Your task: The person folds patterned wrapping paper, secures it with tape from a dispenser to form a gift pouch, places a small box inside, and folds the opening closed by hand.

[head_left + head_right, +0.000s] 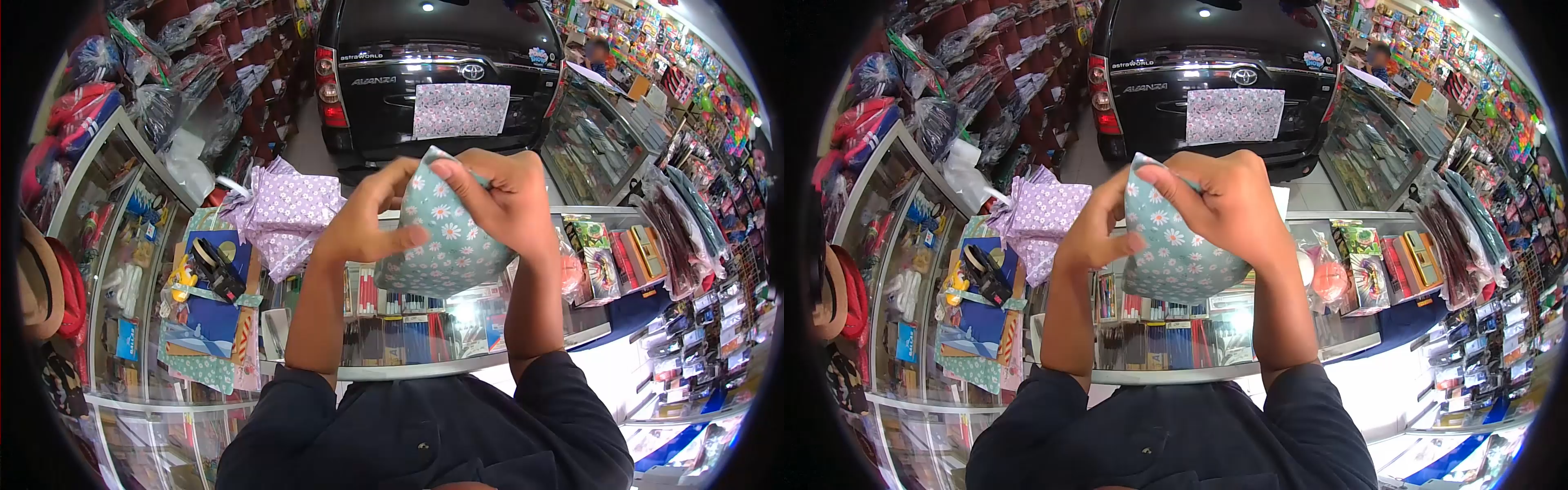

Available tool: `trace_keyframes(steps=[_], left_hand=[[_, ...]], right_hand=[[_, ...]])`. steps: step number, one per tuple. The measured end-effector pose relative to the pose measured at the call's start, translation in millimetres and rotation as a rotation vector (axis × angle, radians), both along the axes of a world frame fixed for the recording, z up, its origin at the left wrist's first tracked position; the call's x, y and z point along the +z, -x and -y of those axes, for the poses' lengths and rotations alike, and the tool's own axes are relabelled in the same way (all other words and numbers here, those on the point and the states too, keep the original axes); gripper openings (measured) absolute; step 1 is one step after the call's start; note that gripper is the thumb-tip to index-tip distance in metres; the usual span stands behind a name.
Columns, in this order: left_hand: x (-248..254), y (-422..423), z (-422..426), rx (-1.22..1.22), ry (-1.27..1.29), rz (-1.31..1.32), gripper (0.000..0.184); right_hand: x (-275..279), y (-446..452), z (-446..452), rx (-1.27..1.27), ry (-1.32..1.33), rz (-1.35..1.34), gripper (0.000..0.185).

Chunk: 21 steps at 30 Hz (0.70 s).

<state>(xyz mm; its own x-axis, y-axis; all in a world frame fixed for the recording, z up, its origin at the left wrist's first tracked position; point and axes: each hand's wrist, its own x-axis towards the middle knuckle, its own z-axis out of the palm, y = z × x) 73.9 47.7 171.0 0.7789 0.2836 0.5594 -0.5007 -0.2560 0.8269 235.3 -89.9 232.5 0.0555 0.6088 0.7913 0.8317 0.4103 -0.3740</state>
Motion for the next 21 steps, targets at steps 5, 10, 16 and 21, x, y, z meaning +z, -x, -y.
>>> trace_keyframes(steps=[5,10,16,21], left_hand=[[-3,-1,-5,-0.070,-0.199,-0.300,0.053],[-4,-5,-1,-0.073,-0.117,-0.369,0.048],[-8,-5,-6,-0.088,-0.106,-0.394,0.042],[-14,-6,-14,-0.038,-0.149,-0.361,0.039]], right_hand=[[13,-4,6,-0.058,0.007,-0.011,0.025],[15,-12,2,-0.069,-0.016,-0.010,0.023],[15,-14,-2,-0.087,0.052,0.021,0.023],[9,-11,-8,-0.030,0.030,0.039,0.022]])
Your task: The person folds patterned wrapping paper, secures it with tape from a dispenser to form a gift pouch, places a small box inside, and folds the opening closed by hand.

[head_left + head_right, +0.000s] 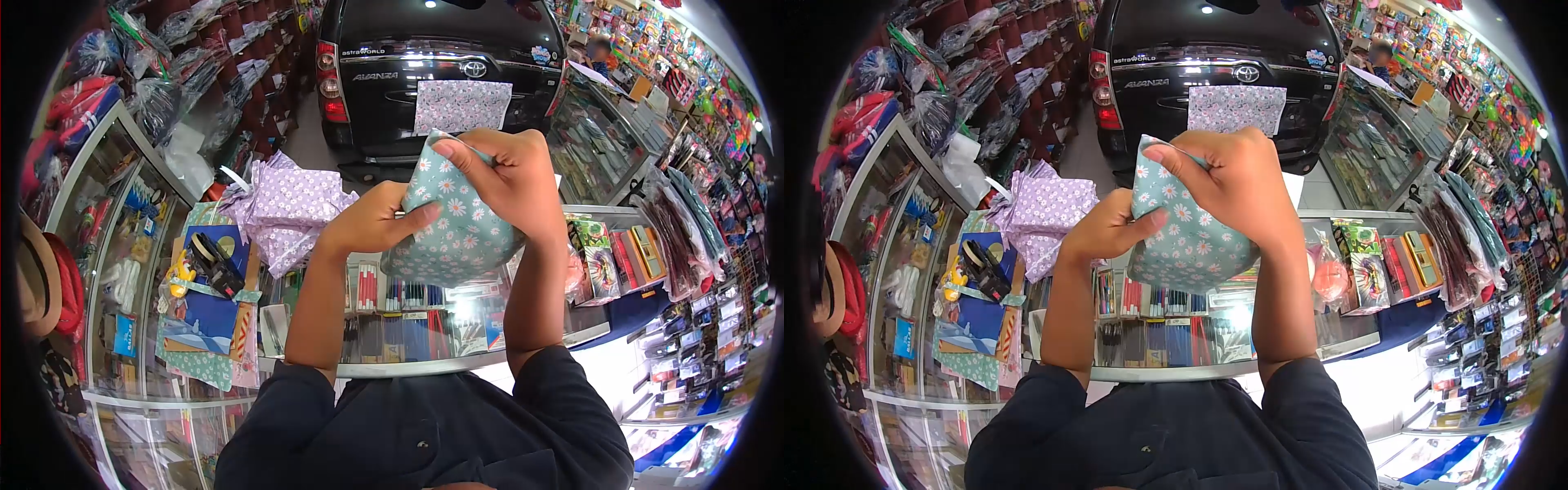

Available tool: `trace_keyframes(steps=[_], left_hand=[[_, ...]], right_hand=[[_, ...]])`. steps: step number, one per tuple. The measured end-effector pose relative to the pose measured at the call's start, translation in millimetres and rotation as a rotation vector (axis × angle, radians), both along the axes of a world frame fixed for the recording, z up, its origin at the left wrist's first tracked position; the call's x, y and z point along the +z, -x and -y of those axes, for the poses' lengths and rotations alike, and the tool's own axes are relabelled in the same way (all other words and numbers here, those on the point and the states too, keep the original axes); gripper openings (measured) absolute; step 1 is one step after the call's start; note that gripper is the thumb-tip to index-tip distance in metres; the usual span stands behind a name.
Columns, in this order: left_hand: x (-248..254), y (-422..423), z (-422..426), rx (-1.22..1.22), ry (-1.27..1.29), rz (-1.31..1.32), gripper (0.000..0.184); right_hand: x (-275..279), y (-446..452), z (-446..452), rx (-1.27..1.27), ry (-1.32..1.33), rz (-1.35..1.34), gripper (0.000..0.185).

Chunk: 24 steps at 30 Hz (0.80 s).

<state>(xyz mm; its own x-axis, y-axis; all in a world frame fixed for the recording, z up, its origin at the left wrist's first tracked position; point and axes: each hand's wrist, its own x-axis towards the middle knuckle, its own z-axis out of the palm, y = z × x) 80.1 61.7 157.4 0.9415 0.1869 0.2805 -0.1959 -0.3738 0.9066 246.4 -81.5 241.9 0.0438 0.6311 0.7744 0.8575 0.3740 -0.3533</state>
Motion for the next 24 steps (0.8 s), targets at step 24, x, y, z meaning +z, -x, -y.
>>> trace_keyframes(steps=[24], left_hand=[[10,1,7,0.051,-0.077,0.141,0.082]], right_hand=[[-13,-10,-4,-0.027,-0.175,-0.220,0.024]])
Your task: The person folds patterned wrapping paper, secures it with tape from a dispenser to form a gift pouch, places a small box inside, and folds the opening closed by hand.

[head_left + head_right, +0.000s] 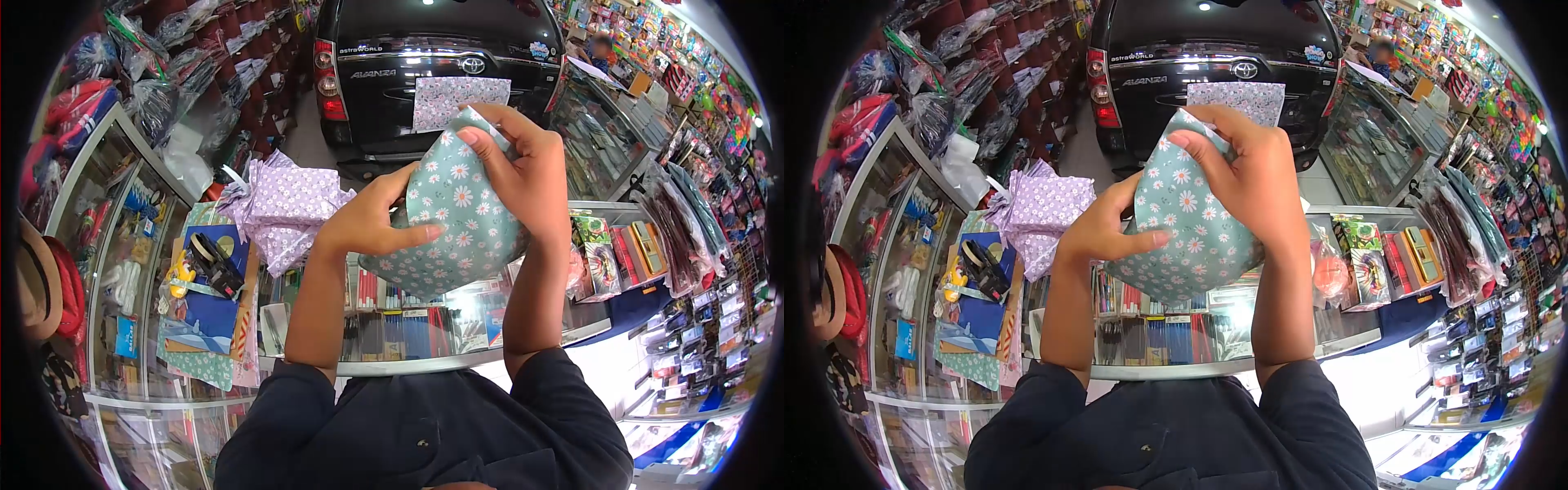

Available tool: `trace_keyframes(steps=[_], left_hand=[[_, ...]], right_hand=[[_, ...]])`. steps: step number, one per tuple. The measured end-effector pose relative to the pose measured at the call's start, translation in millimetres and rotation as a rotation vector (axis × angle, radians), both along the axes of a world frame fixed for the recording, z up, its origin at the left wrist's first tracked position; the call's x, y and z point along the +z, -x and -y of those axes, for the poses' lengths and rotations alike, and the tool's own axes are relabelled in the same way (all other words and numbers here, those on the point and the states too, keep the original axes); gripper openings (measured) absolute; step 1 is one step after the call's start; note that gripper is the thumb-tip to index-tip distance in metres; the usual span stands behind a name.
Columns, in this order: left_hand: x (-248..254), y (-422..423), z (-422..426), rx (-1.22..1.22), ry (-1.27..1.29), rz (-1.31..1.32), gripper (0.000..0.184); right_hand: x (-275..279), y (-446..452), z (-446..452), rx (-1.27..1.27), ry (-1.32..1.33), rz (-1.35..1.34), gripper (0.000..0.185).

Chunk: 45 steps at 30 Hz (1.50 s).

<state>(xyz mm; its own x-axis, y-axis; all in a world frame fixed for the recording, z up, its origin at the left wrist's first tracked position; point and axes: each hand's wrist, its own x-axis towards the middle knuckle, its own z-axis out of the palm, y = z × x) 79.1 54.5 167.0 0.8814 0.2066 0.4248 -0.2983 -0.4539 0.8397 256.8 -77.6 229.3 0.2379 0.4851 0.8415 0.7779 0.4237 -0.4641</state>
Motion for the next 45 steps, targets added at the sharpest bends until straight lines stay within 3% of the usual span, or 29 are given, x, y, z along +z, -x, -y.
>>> trace_keyframes(steps=[8,14,30,32,35,45], left_hand=[[9,3,11,0.008,0.002,0.039,0.071],[7,-4,13,0.058,0.032,0.057,0.064],[3,-10,15,0.047,0.116,0.013,0.070],[1,-11,14,0.072,0.127,0.030,0.054],[-2,-11,14,0.110,0.066,0.150,0.045],[-1,2,-2,0.081,0.045,-0.018,0.036]], right_hand=[[8,4,14,-0.107,0.146,0.067,0.023],[11,7,21,-0.082,0.006,-0.027,0.027],[10,-9,15,-0.061,0.037,-0.069,0.025],[8,-10,13,-0.054,0.053,-0.046,0.024],[9,-3,15,-0.040,0.058,-0.011,0.022],[7,2,13,0.049,0.124,0.150,0.015]])
